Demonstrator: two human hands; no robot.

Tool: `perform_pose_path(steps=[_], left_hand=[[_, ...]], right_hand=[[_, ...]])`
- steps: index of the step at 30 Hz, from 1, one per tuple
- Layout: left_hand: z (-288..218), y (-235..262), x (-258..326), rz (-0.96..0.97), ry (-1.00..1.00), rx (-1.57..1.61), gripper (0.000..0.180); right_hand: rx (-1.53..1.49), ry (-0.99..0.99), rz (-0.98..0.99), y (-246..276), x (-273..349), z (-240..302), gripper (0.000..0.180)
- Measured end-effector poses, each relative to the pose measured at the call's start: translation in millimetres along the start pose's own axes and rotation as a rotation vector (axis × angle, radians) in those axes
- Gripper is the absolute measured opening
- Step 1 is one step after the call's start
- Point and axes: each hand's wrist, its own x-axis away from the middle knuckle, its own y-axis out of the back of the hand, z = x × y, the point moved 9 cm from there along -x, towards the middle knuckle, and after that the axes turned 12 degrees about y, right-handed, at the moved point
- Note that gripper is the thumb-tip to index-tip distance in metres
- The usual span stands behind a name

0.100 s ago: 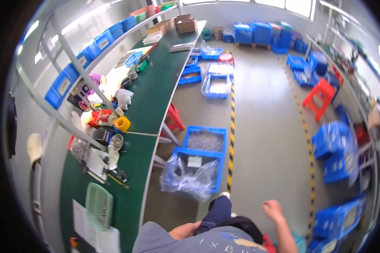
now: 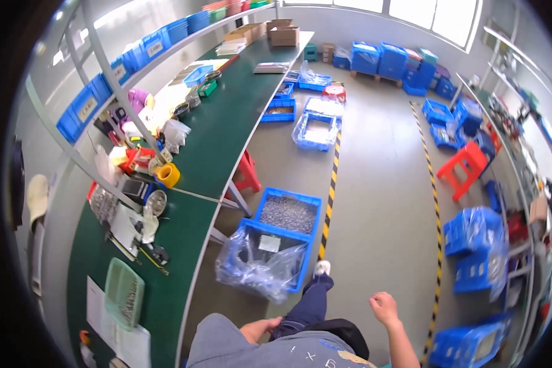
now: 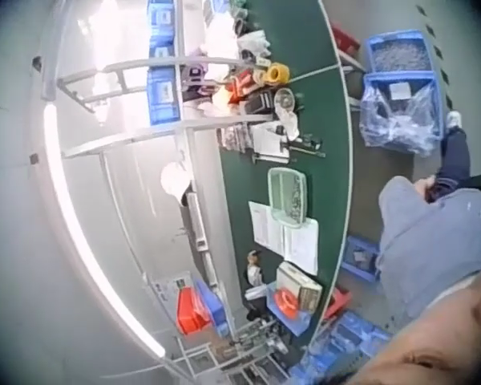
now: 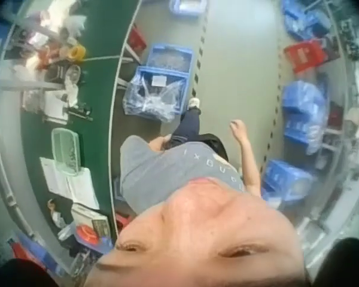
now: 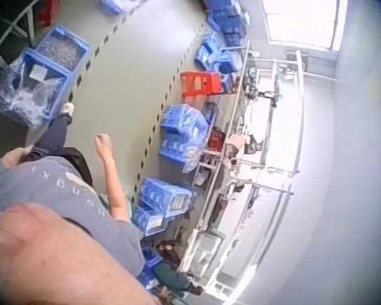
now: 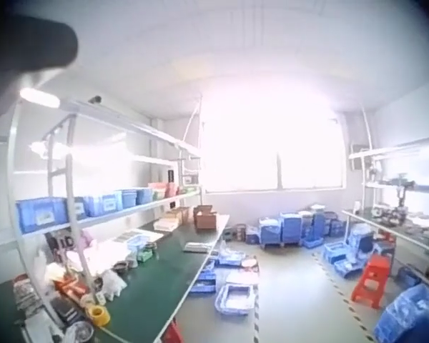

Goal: The recorder collects a tray of metal pins and moves to another workstation to sort and inspect them individually.

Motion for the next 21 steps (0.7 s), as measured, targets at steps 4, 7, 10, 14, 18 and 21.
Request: perform_pose_path(steps=[4, 7, 10, 14, 18, 21], left_hand=[[-133.7, 55.4, 19.2, -0.298, -0.237, -0.365, 0.047], [-216.7, 103.3, -6.2, -0.393, -0.29, -0.202, 0.044], [-286.7, 158.0, 34.2, -0.414, -0.238, -0.159, 0.035], [-346.3, 238.7, 118.2, -0.53, -0.416, 0.12, 0.033], [-350.9, 351.5, 185.5, -1.038, -0.732, 0.412, 0.038], [-307.9, 444.7, 251.9, -1.534, -0.799, 0.676, 0.035]], right_hand=[[0.163, -0.069, 0.107, 41.6, -100.5, -6.4, 0.026], [0.074, -0.216, 0.033, 48.2, -174.2, -45.1, 0.029], [0.013, -0.187, -0.094, 65.1, -203.3, -59.5, 0.027], [0.029, -0.188, -0.123, 63.0, -249.4, -87.2, 0.021], [-0.139, -0.498, 0.068, 42.3, -285.0, -116.2, 0.025], [0.037, -0.296, 0.304, 24.6, -376.4, -118.8, 0.024]])
